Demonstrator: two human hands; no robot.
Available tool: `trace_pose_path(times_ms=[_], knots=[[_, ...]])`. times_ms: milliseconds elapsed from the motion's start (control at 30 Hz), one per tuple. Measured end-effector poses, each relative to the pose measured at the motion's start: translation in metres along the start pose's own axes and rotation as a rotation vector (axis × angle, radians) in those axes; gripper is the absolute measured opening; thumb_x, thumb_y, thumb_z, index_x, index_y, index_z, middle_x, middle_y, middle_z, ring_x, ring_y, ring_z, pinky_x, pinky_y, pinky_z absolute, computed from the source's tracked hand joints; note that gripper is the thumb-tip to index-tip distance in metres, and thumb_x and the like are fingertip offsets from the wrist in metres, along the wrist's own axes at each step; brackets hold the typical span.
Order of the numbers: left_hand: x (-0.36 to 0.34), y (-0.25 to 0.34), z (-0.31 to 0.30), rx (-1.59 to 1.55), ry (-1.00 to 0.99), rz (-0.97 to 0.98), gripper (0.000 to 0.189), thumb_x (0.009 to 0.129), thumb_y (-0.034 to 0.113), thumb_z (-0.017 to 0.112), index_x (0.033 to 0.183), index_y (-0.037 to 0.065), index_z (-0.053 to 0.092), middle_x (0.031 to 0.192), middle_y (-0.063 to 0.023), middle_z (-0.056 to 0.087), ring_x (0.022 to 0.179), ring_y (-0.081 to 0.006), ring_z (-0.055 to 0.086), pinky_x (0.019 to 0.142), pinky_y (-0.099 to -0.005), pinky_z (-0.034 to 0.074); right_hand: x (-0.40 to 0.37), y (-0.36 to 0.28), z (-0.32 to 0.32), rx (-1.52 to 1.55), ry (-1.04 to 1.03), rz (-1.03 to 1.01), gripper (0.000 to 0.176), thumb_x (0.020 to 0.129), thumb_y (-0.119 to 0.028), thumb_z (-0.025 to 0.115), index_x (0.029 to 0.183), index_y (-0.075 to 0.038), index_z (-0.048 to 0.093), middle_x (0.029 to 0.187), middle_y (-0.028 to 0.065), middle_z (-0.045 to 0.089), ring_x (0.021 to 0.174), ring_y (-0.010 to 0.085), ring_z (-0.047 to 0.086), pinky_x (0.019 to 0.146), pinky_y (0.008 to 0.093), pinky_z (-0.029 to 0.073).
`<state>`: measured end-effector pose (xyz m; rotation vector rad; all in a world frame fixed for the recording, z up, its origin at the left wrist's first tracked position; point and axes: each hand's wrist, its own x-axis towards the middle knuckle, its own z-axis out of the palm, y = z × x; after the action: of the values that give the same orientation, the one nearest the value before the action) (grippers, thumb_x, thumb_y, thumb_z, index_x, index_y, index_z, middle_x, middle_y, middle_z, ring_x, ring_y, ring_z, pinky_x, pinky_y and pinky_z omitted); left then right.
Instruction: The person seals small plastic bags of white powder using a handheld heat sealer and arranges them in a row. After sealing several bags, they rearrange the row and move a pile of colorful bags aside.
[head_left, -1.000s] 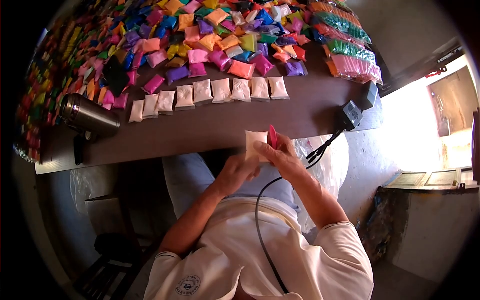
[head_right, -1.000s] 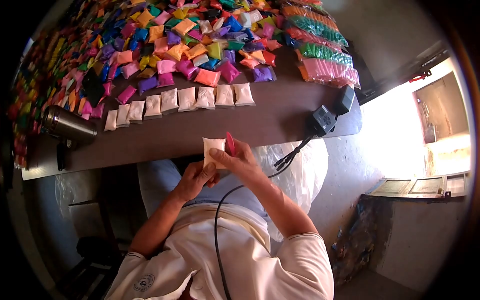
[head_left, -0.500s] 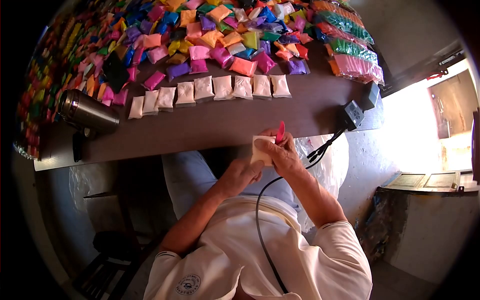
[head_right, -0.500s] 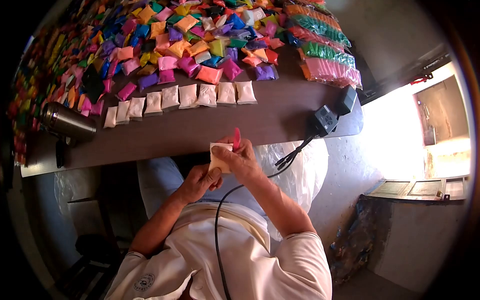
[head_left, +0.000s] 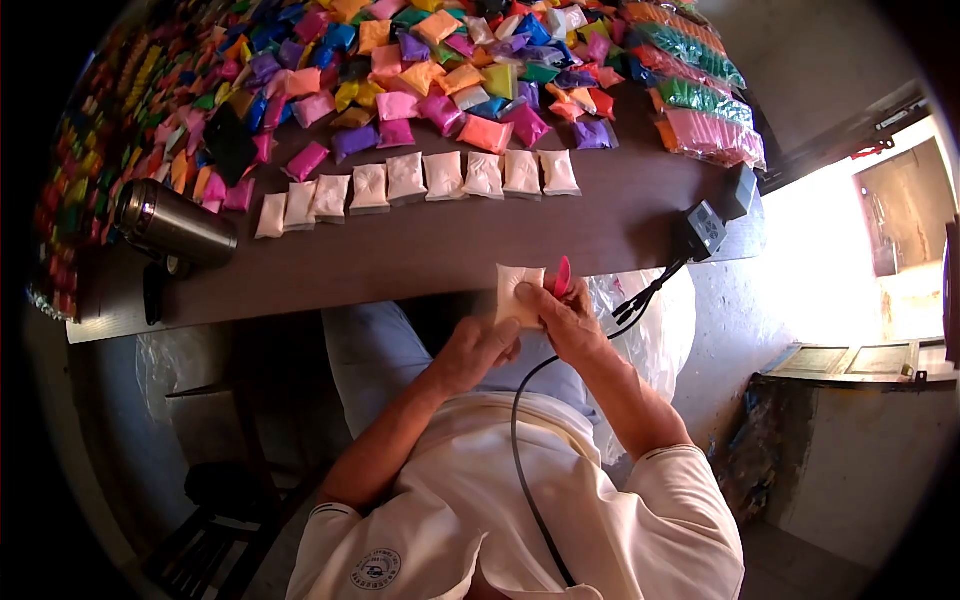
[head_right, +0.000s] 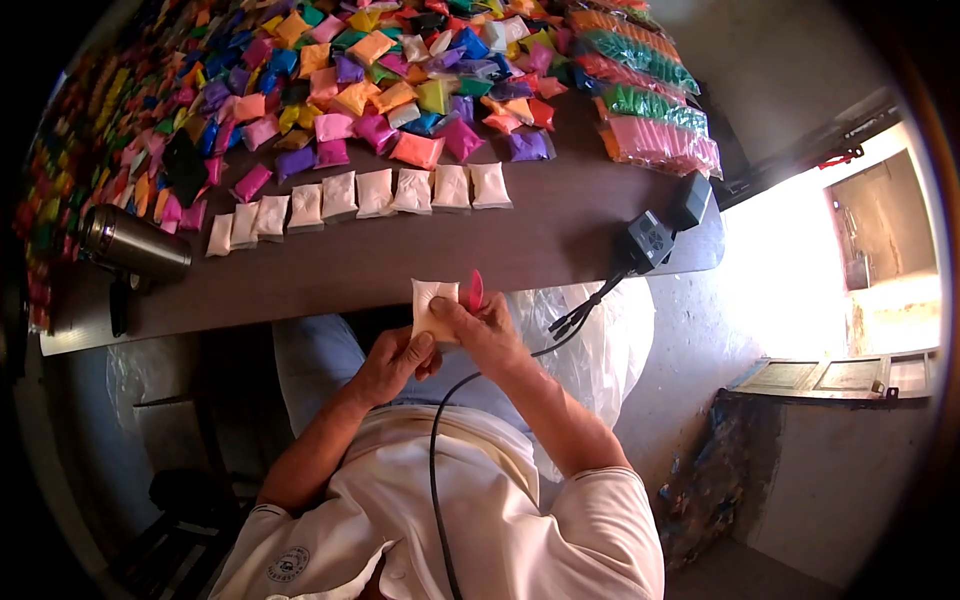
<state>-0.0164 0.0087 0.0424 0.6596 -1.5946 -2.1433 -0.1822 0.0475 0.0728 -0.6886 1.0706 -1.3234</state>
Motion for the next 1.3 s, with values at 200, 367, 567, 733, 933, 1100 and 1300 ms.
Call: trace_pose_path(times_ms=[200,367,567,733,933,1100,1300], knots=[[0.002,0.004,0.003,-0.116,0.054,0.036,0.038,0.098,0.032,0.042,0.073,0.004,0.049,0.064,-0.0018,0.05,0.057,-0.008,0.043,0.052,-0.0254,0.036,-0.003,-0.018,0.001,-0.228,-0.022,-0.011,0.024,0.092,-0.02,0.057,0.087,0.002,0.062,0.075,0.0026,0.062,0.067,0.0091,0.058,0.058,0.0245,0.049],[0.003,0.002,0.002,-0.039,0.017,0.016,0.046,0.097,0.045,0.041,0.074,0.005,0.048,0.066,-0.0018,0.049,0.059,-0.0088,0.043,0.053,-0.0234,0.038,-0.005,-0.022,0.005,-0.125,-0.14,0.005,0.022,0.092,-0.019,0.057,0.091,0.003,0.059,0.071,0.0085,0.065,0.059,0.0161,0.063,0.049,0.0264,0.052],[0.003,-0.002,0.005,0.002,-0.021,0.049,0.047,0.097,0.045,0.041,0.072,0.006,0.046,0.064,-0.0018,0.048,0.058,-0.0091,0.043,0.052,-0.0239,0.037,-0.002,-0.007,0.007,-0.056,-0.107,-0.097,0.019,0.091,-0.014,0.056,0.087,0.004,0.057,0.067,0.0104,0.064,0.052,0.0188,0.063,0.044,0.027,0.051],[0.002,0.007,0.002,-0.071,0.037,0.008,0.047,0.096,0.047,0.043,0.073,0.007,0.048,0.064,-0.0004,0.045,0.059,-0.0096,0.045,0.051,-0.0243,0.037,-0.007,-0.035,0.01,0.121,-0.211,0.121,0.024,0.088,-0.017,0.056,0.101,0.003,0.056,0.081,0.0117,0.063,0.06,0.0173,0.059,0.047,0.0261,0.044],[0.003,0.014,0.009,-0.218,0.008,-0.032,0.041,0.097,0.033,0.042,0.067,0.005,0.045,0.063,-0.0038,0.048,0.059,-0.0117,0.045,0.054,-0.0271,0.038,-0.004,-0.029,-0.008,0.45,-0.385,0.191,0.039,0.085,-0.022,0.056,0.114,0.005,0.051,0.094,0.0138,0.059,0.065,0.0202,0.054,0.054,0.0294,0.041],[0.001,0.008,-0.001,-0.184,0.004,-0.018,0.046,0.096,0.043,0.04,0.067,0.007,0.043,0.065,-0.0024,0.046,0.061,-0.0122,0.046,0.055,-0.0261,0.037,-0.001,-0.018,-0.018,0.148,-0.293,0.075,0.042,0.082,-0.019,0.066,0.111,0.007,0.052,0.105,0.016,0.061,0.081,0.0247,0.065,0.066,0.0395,0.056],[0.003,0.027,0.004,-0.132,-0.012,0.055,0.053,0.095,0.052,0.039,0.07,0.006,0.048,0.069,-0.0021,0.05,0.063,-0.0108,0.045,0.058,-0.0258,0.038,-0.004,-0.039,0.002,0.022,-0.239,0.057,0.022,0.081,-0.011,0.071,0.094,0.003,0.06,0.076,0.0075,0.064,0.069,0.0163,0.064,0.059,0.0327,0.055]])
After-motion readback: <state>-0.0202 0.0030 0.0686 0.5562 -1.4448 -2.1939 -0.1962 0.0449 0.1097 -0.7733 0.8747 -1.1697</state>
